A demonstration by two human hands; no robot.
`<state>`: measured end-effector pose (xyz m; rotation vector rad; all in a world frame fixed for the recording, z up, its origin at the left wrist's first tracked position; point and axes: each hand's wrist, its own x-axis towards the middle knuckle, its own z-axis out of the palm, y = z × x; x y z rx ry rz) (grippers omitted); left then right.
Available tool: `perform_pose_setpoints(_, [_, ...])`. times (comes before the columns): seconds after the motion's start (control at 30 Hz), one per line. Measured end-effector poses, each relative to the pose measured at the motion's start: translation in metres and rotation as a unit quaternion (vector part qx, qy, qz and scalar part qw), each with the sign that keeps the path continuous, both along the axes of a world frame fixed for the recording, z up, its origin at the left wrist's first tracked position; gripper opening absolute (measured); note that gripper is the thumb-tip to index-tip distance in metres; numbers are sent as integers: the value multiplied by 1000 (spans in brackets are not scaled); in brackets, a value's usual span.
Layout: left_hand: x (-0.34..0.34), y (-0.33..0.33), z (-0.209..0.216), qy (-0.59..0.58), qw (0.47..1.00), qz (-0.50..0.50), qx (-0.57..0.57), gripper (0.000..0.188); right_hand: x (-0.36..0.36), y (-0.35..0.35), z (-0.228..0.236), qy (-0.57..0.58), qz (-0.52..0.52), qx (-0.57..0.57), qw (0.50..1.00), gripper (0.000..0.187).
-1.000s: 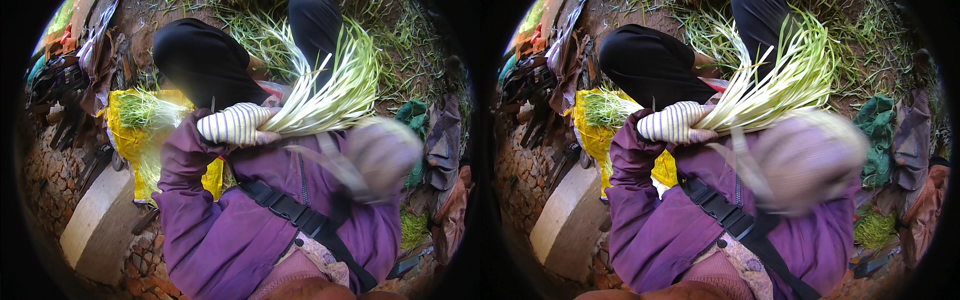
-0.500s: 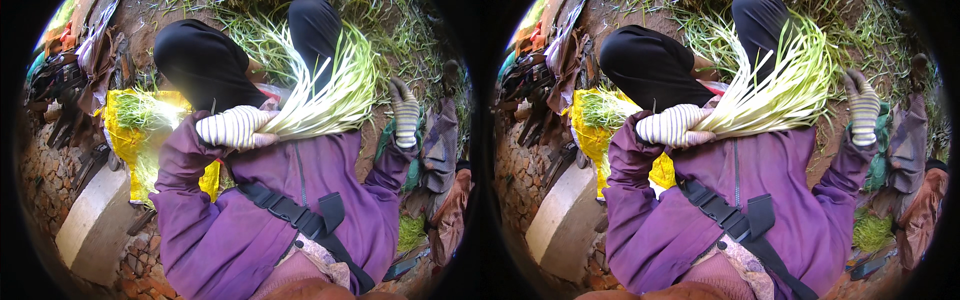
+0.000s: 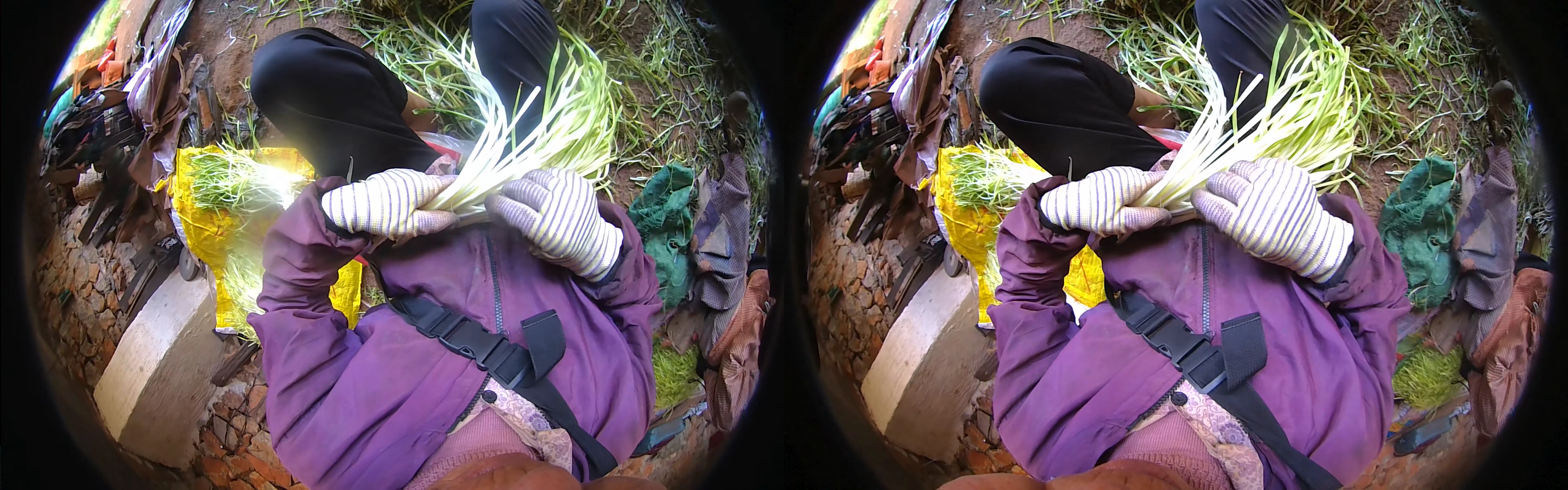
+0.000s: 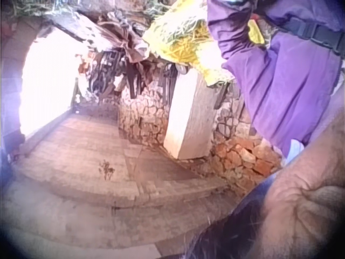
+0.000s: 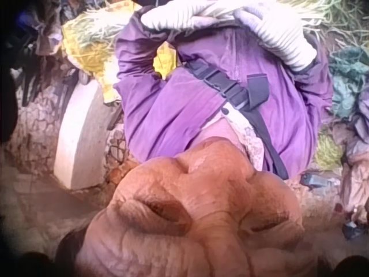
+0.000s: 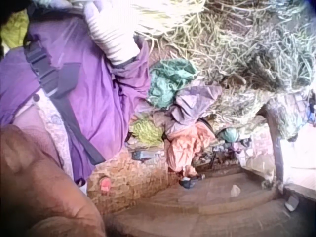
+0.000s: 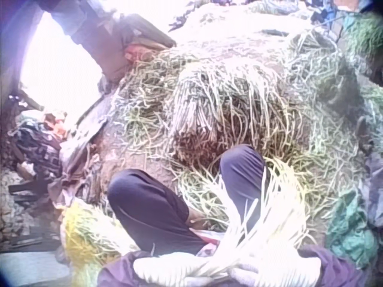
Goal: The person sits on the ground and gathers long green plant stalks into a bundle. They align the stalks, adjust the bundle with both hands, and place the finished bundle into a yellow sack.
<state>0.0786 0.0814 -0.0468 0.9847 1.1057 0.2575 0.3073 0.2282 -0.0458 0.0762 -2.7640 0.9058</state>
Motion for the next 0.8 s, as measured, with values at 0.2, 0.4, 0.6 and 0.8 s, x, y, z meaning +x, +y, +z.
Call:
perform_pose_setpoints(0.2, [2, -3, -14, -39, 991, 36, 120, 39, -2, -18, 0, -9, 26, -32, 999, 21])
perform_pose_setpoints(0.4, [-4, -3, -6, -63, 996, 41, -53, 42, -13, -40, -13, -28, 93, -185, 978, 12])
perform_pose_setpoints(0.6, [4, -4, -21, -57, 998, 34, 23, 47, -28, -54, -12, 17, 127, -158, 979, 9])
perform_pose_setpoints(0.8, [6, -4, -22, 24, 1000, -10, 10, 53, -41, -52, 8, 34, 216, -380, 899, 12])
